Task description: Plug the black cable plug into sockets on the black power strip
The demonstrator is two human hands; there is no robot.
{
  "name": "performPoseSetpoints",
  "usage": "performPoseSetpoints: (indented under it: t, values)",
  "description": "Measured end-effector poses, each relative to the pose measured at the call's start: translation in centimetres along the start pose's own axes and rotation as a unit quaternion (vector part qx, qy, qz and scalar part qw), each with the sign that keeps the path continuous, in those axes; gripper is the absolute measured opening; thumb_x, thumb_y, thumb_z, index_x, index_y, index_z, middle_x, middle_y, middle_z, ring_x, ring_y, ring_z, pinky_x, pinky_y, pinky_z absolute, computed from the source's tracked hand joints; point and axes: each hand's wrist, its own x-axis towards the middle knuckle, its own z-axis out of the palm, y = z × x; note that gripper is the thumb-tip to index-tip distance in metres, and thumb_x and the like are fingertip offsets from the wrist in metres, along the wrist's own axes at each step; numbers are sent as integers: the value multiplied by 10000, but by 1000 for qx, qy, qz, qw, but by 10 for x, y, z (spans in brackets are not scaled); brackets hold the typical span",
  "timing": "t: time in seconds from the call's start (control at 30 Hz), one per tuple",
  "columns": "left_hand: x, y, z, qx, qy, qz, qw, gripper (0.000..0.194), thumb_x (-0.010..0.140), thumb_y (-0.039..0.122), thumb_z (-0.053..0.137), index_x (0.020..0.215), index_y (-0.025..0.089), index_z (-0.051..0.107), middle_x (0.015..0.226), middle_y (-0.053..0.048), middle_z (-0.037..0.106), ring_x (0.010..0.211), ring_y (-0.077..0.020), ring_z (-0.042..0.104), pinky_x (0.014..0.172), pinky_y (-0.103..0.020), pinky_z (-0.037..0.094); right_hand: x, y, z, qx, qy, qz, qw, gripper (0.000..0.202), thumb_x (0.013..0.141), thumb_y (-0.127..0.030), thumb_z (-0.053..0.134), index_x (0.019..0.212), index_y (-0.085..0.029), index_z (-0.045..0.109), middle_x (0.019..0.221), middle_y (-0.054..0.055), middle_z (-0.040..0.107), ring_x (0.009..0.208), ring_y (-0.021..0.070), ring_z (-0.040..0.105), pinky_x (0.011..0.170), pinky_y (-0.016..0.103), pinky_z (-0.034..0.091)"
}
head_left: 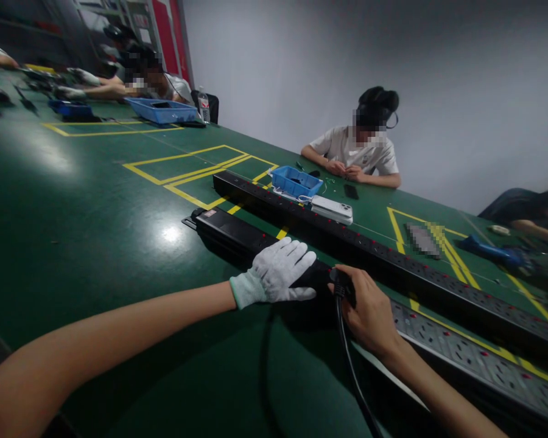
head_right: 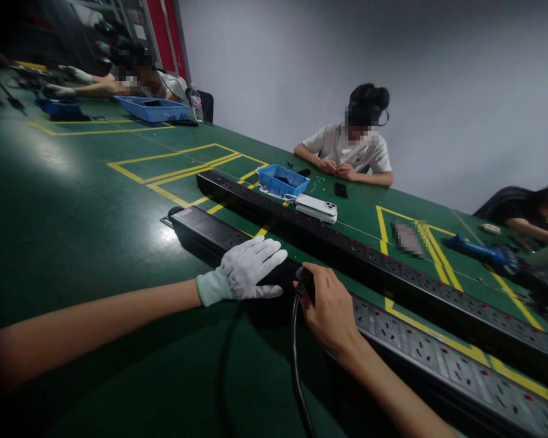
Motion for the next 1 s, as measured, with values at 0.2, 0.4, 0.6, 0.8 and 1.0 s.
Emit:
performPoseSetpoints:
  t: [0.2,0.4,0.6,0.8,1.0]
  values:
    - [-1,1,2,-38,25,-11,999,675,821,631,400,1210,89,504,1169,-162,586,1136,-287,519,1028,-485,351,4,-9,-15,125,168,144,967,364,889,-439,462,1152,-191,496,1006,73,621,830,182,610,687,304,490]
    - [-1,3,3,-57,19,-53,997,685,794,665,421,1153,92,529,1101,-149,606,1068,-271,551,1059,-503,313,35,-18,-16,180,-26,132,974,330,885,-431,469,1118,-212,549,1011,49,638,872,177,610,752,304,485]
    - [0,4,4,-38,40,-63,996,722,777,707,395,1107,82,541,1045,-152,609,1038,-279,550,1063,-516,306,57,-24,-4,-15,-86,37,996,271,874,-349,507,1068,-184,603,1076,89,633,1045,242,557,911,403,426]
    - [1,2,3,-53,37,-54,996,684,783,693,405,1076,90,536,1027,-153,598,1043,-294,545,1009,-520,355,76,-35,-25,-111,-179,1,978,281,896,-361,489,1064,-170,607,996,96,661,987,239,587,856,387,443]
    - [1,1,5,-69,48,-59,995,712,772,701,404,1095,79,527,1053,-166,598,1042,-288,555,1018,-511,356,74,-42,-20,-141,-176,10,974,202,876,-298,502,987,-177,621,935,77,660,934,247,593,806,387,461]
